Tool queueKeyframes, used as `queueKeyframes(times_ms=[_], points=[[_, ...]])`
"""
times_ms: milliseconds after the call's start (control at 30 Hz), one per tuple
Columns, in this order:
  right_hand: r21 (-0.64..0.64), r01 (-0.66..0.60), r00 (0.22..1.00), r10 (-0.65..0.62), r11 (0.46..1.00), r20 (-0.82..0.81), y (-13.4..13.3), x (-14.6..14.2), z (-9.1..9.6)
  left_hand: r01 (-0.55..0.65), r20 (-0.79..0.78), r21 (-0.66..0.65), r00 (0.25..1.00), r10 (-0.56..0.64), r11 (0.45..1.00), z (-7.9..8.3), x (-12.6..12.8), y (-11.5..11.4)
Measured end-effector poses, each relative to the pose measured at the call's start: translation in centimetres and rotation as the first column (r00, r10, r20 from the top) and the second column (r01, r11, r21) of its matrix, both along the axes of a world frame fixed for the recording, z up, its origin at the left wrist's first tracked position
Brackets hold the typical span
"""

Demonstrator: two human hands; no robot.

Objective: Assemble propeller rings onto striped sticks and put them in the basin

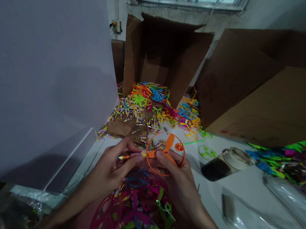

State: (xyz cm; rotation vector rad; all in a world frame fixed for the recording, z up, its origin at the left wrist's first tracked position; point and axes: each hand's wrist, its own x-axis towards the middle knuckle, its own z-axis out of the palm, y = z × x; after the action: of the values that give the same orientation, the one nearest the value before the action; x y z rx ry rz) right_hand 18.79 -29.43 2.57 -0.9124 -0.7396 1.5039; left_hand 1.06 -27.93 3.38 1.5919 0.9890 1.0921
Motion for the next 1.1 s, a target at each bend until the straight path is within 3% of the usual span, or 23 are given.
queueKeyframes(times_ms=[233, 567, 833, 1000, 1100], points=[[0.086, 0.040, 0.998, -0.044, 0.995, 0.044, -0.4, -0.1, -0.3, 0.048, -0.093, 0.037, 0.995, -0.044, 0.998, 0.1, -0.5, 0.0], [0.045, 0.090, 0.992, -0.093, 0.995, 0.082, -0.8, -0.4, -0.5, 0.089, -0.171, 0.131, 0.983, -0.066, 0.987, -0.3, -0.1, 0.1], [-0.059, 0.115, 0.991, -0.110, 0.992, 0.080, -0.5, 0.2, -2.1, 0.148, -0.062, -0.032, 0.987, -0.150, 0.988, -1.1, 0.6, 0.0], [-0.056, 0.049, 0.994, -0.043, 0.997, 0.101, -0.4, 0.5, -2.4, 0.148, -0.051, -0.044, 0.987, -0.150, 0.988, -1.8, 1.1, 0.2], [-0.033, -0.014, 0.994, 0.018, 0.999, 0.105, -0.4, 1.5, -2.6, 0.174, -0.006, -0.097, 0.985, -0.175, 0.980, -1.1, 0.8, 0.3]])
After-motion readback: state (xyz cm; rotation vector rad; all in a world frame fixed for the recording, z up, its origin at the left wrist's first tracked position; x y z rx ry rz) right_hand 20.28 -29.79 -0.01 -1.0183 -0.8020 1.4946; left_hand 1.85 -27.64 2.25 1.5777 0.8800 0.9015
